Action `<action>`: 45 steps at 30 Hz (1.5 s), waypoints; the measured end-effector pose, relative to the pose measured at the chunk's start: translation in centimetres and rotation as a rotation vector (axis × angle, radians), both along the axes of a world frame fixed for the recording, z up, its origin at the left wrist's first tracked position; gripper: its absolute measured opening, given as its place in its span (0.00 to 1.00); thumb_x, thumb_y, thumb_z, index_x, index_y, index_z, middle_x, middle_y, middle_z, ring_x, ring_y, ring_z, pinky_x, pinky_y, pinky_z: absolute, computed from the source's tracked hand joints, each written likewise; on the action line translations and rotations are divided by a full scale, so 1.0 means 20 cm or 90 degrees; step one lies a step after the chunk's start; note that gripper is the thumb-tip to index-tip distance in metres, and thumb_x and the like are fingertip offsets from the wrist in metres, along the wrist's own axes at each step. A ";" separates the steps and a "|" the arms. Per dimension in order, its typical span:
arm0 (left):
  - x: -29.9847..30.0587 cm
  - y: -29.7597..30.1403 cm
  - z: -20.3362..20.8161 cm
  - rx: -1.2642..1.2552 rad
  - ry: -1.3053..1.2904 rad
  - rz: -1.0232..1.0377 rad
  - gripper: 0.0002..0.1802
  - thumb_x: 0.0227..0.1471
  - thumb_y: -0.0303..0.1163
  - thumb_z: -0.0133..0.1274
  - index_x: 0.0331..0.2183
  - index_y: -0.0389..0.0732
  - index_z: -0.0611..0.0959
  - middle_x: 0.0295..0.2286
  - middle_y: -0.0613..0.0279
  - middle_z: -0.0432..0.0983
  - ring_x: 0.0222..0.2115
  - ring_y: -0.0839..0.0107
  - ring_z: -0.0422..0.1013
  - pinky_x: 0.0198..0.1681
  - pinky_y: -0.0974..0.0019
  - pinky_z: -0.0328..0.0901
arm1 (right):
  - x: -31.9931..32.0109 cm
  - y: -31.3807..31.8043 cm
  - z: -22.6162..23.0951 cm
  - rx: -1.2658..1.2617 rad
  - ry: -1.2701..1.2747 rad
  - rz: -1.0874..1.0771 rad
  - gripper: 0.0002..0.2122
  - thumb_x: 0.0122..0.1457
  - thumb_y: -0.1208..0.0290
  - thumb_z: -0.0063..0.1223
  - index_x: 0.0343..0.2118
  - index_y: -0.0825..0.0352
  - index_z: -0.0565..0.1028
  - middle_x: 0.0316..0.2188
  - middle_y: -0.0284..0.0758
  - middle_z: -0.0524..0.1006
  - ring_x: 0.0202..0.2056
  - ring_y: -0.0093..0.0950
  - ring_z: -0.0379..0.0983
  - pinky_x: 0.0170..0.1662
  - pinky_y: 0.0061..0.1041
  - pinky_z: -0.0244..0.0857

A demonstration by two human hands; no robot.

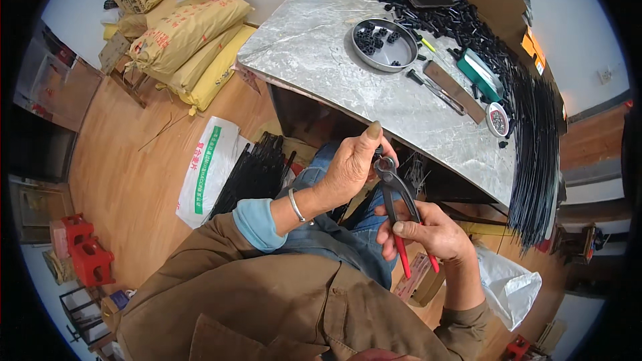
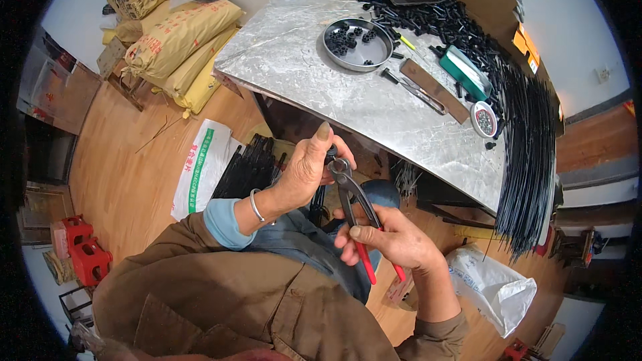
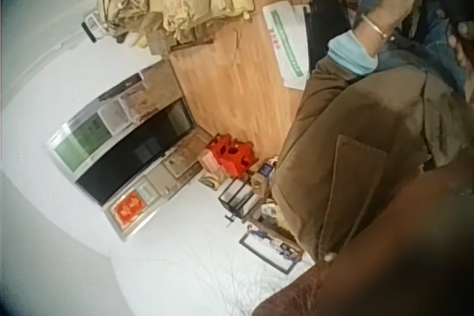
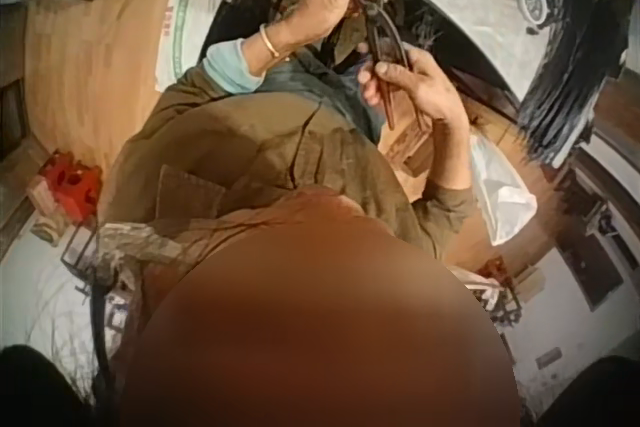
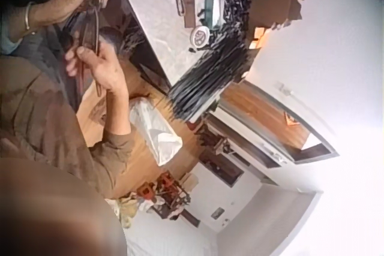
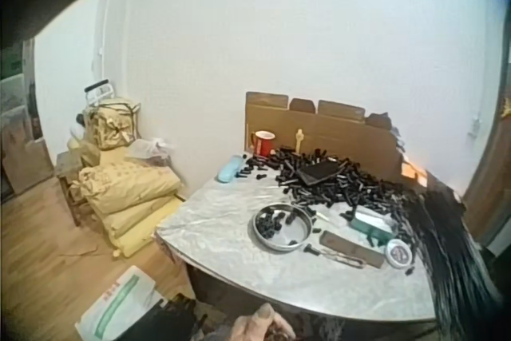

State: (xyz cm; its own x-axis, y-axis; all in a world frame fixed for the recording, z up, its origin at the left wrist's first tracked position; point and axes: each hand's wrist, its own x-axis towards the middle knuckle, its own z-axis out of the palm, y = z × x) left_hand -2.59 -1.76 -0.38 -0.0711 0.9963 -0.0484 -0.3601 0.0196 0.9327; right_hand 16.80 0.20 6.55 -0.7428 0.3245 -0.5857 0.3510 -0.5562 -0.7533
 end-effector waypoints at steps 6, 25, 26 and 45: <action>0.03 -0.01 0.01 0.004 0.031 -0.003 0.39 0.58 0.64 0.31 0.21 0.38 0.76 0.13 0.72 0.64 0.14 0.85 0.57 0.17 0.77 0.51 | 0.04 -0.02 0.00 -0.030 0.002 -0.010 0.15 0.62 0.71 0.46 0.49 0.75 0.66 0.26 0.36 0.74 0.24 0.26 0.73 0.29 0.25 0.70; 0.06 -0.01 -0.01 -0.002 0.121 0.034 0.38 0.58 0.62 0.35 0.18 0.36 0.75 0.12 0.70 0.64 0.15 0.82 0.58 0.20 0.73 0.55 | -0.02 -0.19 -0.11 -0.111 0.028 -0.107 0.15 0.66 0.58 0.40 0.31 0.66 0.64 0.17 0.26 0.58 0.16 0.18 0.54 0.18 0.20 0.55; 0.06 -0.02 0.00 -0.005 0.126 0.027 0.38 0.58 0.62 0.35 0.18 0.36 0.75 0.12 0.70 0.64 0.16 0.82 0.58 0.20 0.73 0.55 | -0.03 -0.21 -0.11 -0.101 0.017 -0.114 0.15 0.66 0.57 0.40 0.31 0.66 0.64 0.17 0.26 0.58 0.15 0.18 0.53 0.18 0.20 0.54; 0.05 0.09 -0.03 -0.064 -0.053 0.030 0.36 0.60 0.60 0.34 0.20 0.35 0.72 0.10 0.75 0.51 0.12 0.84 0.49 0.17 0.76 0.46 | 0.36 0.61 -0.37 1.131 -0.561 -0.208 0.24 0.46 0.82 0.51 0.49 0.56 0.71 0.31 0.40 0.74 0.32 0.43 0.72 0.35 0.39 0.66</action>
